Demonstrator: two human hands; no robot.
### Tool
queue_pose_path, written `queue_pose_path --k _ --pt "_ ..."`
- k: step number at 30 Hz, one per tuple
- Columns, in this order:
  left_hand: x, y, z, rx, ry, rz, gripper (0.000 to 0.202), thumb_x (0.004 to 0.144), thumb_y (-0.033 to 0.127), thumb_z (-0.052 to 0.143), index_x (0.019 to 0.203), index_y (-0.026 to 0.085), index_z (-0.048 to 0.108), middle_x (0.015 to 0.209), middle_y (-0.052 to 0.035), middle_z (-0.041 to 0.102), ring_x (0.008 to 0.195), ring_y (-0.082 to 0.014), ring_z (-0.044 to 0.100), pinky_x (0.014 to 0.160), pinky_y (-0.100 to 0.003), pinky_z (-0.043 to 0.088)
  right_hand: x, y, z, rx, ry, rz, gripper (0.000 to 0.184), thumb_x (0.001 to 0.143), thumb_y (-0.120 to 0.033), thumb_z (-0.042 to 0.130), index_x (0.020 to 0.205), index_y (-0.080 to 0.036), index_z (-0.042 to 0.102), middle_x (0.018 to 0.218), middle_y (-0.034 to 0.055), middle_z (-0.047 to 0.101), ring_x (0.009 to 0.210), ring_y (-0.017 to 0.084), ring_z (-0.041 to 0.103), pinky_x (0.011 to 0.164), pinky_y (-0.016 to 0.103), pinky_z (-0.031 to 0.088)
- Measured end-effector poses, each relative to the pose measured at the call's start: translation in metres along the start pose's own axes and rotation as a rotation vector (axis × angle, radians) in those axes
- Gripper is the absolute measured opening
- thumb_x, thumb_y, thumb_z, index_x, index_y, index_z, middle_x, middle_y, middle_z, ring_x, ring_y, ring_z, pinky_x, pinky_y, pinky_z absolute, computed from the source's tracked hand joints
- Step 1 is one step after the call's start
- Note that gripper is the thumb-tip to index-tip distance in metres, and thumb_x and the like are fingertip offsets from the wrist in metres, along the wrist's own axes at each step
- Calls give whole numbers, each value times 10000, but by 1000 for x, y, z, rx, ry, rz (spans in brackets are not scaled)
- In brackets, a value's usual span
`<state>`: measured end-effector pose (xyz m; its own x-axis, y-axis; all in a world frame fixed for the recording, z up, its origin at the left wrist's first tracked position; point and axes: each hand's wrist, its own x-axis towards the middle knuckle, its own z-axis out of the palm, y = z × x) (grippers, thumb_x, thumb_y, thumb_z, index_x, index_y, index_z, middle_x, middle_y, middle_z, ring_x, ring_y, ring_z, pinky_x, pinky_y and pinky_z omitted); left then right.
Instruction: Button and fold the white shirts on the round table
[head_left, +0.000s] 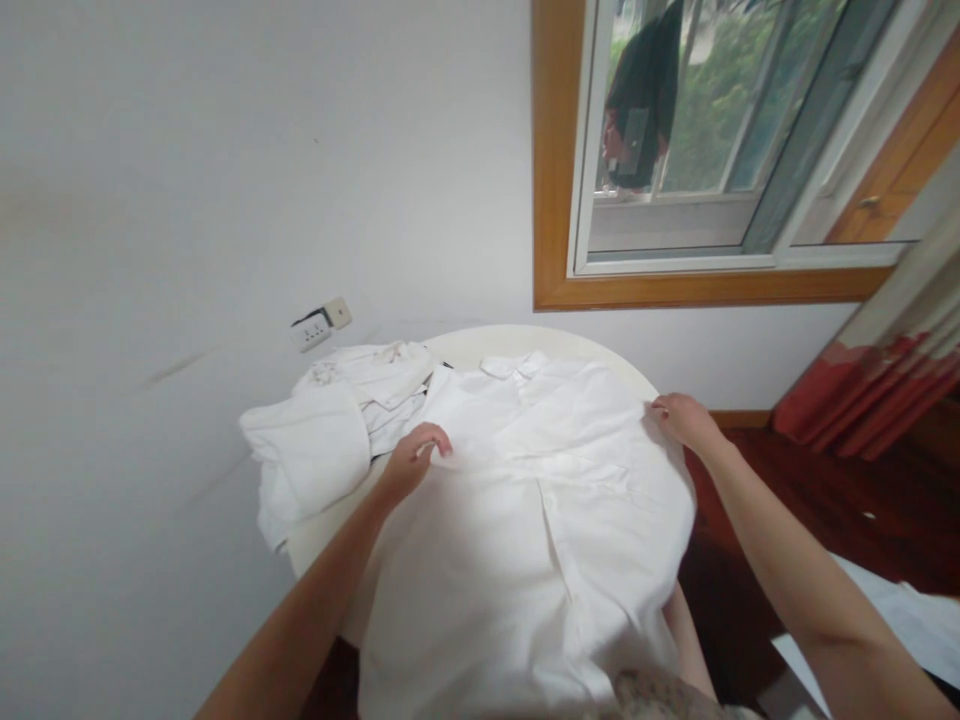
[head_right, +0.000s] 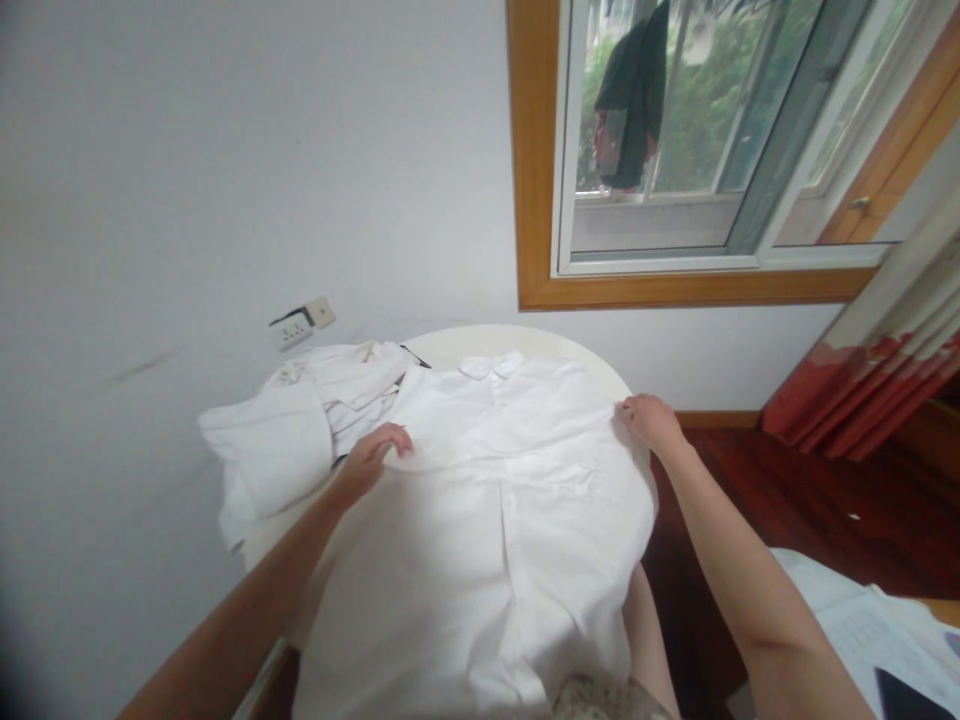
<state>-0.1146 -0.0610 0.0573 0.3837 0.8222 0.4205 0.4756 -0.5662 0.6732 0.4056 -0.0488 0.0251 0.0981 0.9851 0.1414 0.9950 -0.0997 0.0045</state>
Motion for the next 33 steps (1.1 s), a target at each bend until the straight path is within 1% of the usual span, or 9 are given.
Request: queue_pose_path --k 3,5,9,13,16,19,27,30,33 --pt "-23 11 -3 94 -289 33 282 825 299 423 598 231 576 745 -62 658 805 -202 582 920 -360 435 7 -5 -12 28 50 25 331 846 -155 457 1096 -195 671 1100 98 668 1016 222 593 841 293 424" --pt "-27 14 1 144 -366 47 293 846 293 412 625 230 595 788 -62 667 841 -203 582 900 -347 437 13 -17 -19 46 92 14 320 864 -182 448 1088 -199 676 1105 96 671 1015 220 601 847 294 431" --pt "-19 12 15 349 -190 58 234 872 313 434 812 220 641 902 -68 656 919 -210 565 906 -349 417 30 -47 -23 42 33 70 328 903 -270 449 1144 -189 656 1134 134 657 1023 241 610 825 324 455" --pt "-9 11 29 559 26 -83 302 895 418 444 943 190 636 974 -92 642 941 -223 555 894 -356 411 52 -63 -14 15 -52 176 424 926 -424 450 1162 -129 643 1140 197 633 1076 289 593 824 373 471" --pt "-8 14 33 659 -60 -209 442 910 529 383 762 191 626 809 -72 631 835 -214 559 804 -330 417 63 -67 -3 13 -30 202 482 936 -470 413 1128 -99 654 1139 214 630 1071 312 600 812 388 483" --pt "-10 17 32 691 -179 -229 469 905 550 382 685 194 594 767 -52 628 800 -196 561 752 -295 398 67 -68 5 31 -28 203 457 949 -445 388 1121 -107 644 1115 206 647 1018 296 634 793 373 487" --pt "-18 26 26 848 -180 -394 435 951 528 295 932 217 598 816 -50 680 794 -215 631 669 -287 375 57 -68 22 43 141 229 411 996 -364 260 1175 -113 532 885 163 692 890 273 669 752 362 466" --pt "-24 27 32 970 -228 -455 447 959 514 281 1040 196 583 811 -83 672 784 -247 636 665 -314 396 54 -67 25 40 174 233 416 993 -369 259 1147 -107 542 901 170 680 891 274 651 745 357 453" --pt "-26 33 34 1038 -185 -398 385 962 433 322 1091 166 566 906 -119 651 844 -271 615 685 -350 423 52 -66 21 15 219 210 391 973 -351 306 1117 -103 572 983 190 652 956 292 602 770 376 434"
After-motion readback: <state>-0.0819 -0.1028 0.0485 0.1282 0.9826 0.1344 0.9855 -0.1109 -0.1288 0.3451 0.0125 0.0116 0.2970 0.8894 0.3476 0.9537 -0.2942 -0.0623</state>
